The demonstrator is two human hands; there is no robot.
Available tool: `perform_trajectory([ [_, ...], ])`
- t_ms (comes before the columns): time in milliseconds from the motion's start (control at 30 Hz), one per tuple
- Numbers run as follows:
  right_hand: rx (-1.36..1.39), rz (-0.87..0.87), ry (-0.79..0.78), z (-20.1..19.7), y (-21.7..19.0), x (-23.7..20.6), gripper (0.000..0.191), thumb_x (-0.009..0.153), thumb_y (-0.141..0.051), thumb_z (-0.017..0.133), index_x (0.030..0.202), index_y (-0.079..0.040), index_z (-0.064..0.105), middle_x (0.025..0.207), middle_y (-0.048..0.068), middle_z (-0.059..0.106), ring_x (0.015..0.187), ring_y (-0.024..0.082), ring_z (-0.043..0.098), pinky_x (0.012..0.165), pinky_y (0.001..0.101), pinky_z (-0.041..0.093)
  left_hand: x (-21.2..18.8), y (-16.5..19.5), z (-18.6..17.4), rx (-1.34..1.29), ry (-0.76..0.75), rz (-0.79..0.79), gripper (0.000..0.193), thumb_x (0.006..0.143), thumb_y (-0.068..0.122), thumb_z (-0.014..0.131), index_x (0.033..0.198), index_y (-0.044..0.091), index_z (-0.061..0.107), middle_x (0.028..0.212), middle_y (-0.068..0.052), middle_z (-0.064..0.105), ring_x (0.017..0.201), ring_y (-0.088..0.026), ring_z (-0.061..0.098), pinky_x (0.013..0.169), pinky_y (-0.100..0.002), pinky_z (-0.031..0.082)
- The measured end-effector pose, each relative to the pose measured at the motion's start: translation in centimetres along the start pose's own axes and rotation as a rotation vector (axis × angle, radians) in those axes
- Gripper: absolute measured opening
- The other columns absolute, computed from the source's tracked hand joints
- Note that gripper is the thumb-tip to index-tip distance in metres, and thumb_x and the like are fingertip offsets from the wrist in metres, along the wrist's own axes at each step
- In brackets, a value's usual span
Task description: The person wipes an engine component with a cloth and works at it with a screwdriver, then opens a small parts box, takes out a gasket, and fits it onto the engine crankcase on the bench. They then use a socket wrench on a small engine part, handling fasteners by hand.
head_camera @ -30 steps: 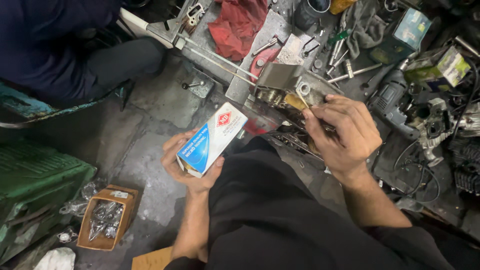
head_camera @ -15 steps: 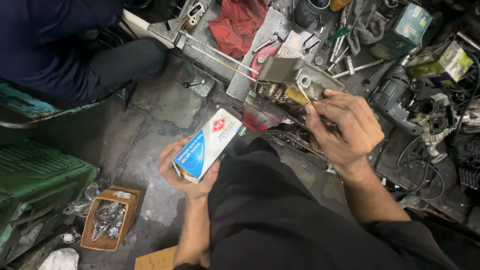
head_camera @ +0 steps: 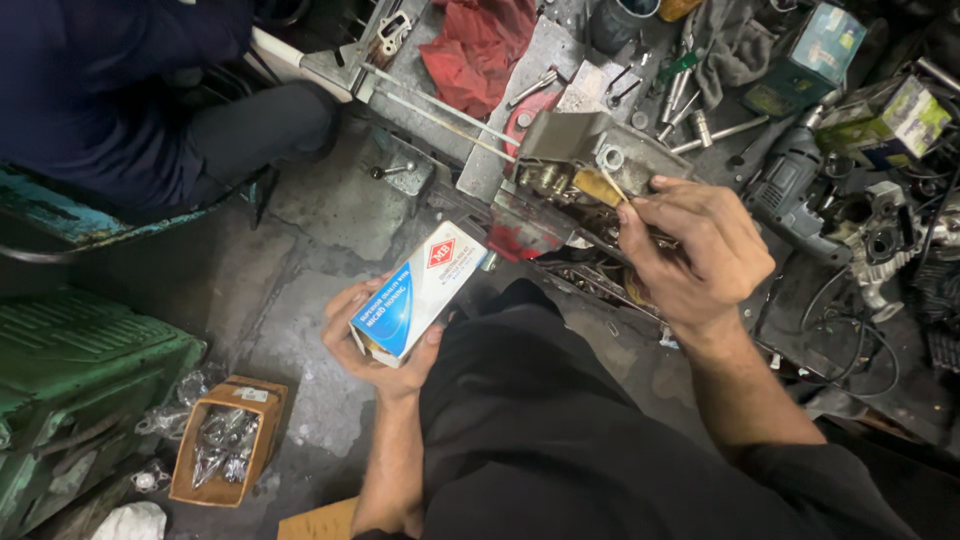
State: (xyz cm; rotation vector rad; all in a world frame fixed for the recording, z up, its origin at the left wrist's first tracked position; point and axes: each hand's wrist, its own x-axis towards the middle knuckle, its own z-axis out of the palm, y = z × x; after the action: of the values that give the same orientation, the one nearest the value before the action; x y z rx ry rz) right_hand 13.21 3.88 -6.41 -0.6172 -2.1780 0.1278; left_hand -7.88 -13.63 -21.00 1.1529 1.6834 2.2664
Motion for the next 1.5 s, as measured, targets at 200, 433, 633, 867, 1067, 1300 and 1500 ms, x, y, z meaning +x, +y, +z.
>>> perform_trajectory([
  [200,-0.003,-0.003,-0.005,-0.2,-0.1,0.2,0.022,0.094,0.009,0.087,0.101,0.004,0.066,0.095,0.014,0.072,0.089,0.027,0.071,0.088,0.038,0.065,0.1,-0.1,0.2,-0.03,-0.019,-0.004,0.074,0.083,0.036,0.087,0.132,0.006,0.042,0.124,-0.015,0.052,0.111,-0.027,0.061,0.098,-0.042,0.058],
  [433,-0.048,-0.033,0.006,-0.1,0.5,0.4,0.023,0.093,0.007,0.089,0.101,0.004,0.067,0.094,0.014,0.071,0.089,0.029,0.072,0.085,0.0368,0.064,0.1,-0.3,0.4,0.024,-0.008,0.03,0.073,0.082,0.035,0.087,0.132,0.006,0.043,0.122,-0.015,0.052,0.113,-0.027,0.06,0.098,-0.043,0.059],
  [633,-0.035,-0.011,0.009,-0.5,-0.3,-0.1,0.023,0.091,0.006,0.088,0.099,0.003,0.067,0.093,0.013,0.071,0.089,0.029,0.072,0.082,0.0349,0.062,-0.6,0.4,-0.4,-0.06,0.001,0.008,0.074,0.085,0.036,0.088,0.133,0.006,0.041,0.126,-0.017,0.052,0.115,-0.029,0.064,0.098,-0.044,0.059],
  [867,-0.083,0.003,0.013,-0.1,0.1,0.3,0.023,0.093,0.006,0.089,0.1,0.003,0.068,0.094,0.012,0.072,0.09,0.029,0.072,0.081,0.0347,0.061,-0.6,0.0,0.4,-0.007,-0.005,0.003,0.075,0.081,0.037,0.086,0.134,0.007,0.042,0.126,-0.017,0.052,0.11,-0.028,0.063,0.097,-0.044,0.059],
  [1067,-0.085,0.045,-0.001,-0.2,0.5,0.5,0.022,0.092,0.004,0.088,0.1,0.002,0.068,0.094,0.012,0.071,0.093,0.03,0.072,0.081,0.035,0.059,-0.1,-0.3,1.0,-0.074,-0.02,-0.011,0.076,0.083,0.038,0.088,0.134,0.007,0.041,0.128,-0.018,0.05,0.11,-0.029,0.063,0.099,-0.045,0.059],
  [1300,-0.033,0.061,-0.002,-0.6,-0.1,0.1,0.02,0.095,0.004,0.087,0.101,0.003,0.067,0.096,0.012,0.072,0.087,0.026,0.072,0.085,0.0346,0.061,-0.5,-0.1,0.3,-0.049,-0.017,-0.009,0.076,0.083,0.041,0.086,0.134,0.008,0.041,0.127,-0.017,0.051,0.11,-0.028,0.063,0.099,-0.044,0.058],
  [1500,-0.04,0.064,-0.005,-0.5,-0.5,-0.1,0.02,0.095,0.004,0.087,0.101,0.003,0.067,0.095,0.012,0.072,0.088,0.025,0.072,0.085,0.034,0.061,-0.4,-0.6,-0.5,-0.049,0.03,0.017,0.075,0.084,0.041,0.086,0.134,0.008,0.041,0.129,-0.015,0.049,0.11,-0.028,0.062,0.098,-0.045,0.06],
])
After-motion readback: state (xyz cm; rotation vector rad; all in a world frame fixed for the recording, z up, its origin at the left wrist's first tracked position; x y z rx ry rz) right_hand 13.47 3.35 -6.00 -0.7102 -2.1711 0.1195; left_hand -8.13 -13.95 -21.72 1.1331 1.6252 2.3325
